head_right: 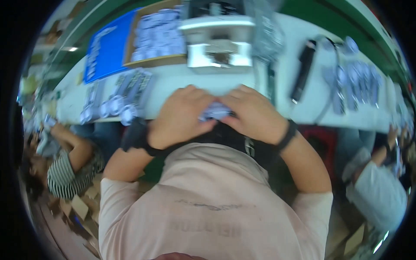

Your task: Assemble small electronic or mechanical components using a handheld electric screwdriver on a factory production line.

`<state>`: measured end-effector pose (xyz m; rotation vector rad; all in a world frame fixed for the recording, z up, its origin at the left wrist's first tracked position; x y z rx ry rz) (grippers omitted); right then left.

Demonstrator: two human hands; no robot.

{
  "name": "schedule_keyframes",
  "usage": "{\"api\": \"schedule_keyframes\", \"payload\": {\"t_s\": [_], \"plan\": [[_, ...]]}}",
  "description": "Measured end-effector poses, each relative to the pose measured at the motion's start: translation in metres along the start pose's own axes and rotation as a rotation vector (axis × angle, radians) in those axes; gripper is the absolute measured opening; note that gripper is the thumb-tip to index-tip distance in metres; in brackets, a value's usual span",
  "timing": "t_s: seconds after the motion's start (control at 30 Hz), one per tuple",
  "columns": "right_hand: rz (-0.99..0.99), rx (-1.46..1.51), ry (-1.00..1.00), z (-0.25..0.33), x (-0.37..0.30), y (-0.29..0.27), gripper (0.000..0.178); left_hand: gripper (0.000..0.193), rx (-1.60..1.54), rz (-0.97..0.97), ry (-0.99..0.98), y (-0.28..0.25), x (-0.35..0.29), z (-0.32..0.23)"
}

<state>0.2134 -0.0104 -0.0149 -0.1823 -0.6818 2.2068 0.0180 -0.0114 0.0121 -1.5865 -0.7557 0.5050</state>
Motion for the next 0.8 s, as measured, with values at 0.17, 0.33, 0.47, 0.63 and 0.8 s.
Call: {"api": "schedule_keyframes", "payload": {"t_s": [0.17,0.33,0.47,0.63,0.8], "plan": [[-0.050,0.102,0.119,0.038,-0.014,0.018,0.048,0.041,0.190,-0.011,0.024,-0.011,-0.045,-0.024],[0.005,0.263,0.165,0.077,0.008,0.022,0.049,0.044,0.232,-0.273,0.061,-0.053,-0.091,-0.009],[-0.256,0.470,0.055,0.097,0.030,0.026,0.049,0.034,0.079,-0.458,-0.096,-0.094,-0.133,0.073],[-0.291,0.453,0.149,0.096,0.060,0.042,0.048,0.042,0.550,-0.181,-0.953,-0.140,-0.234,0.255],[-0.009,-0.142,-0.136,0.090,0.118,0.084,0.046,0.044,0.398,0.069,-1.181,-0.118,-0.328,0.413]]}}
Point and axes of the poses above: each hand's wrist, its own x-axis towards the middle knuckle, its own y-axis out of the palm, z = x × y, the point moved 4 cm from there along x, towards the middle knuckle, and after that the axes turned 15 degrees about x, right-handed, at the moved point
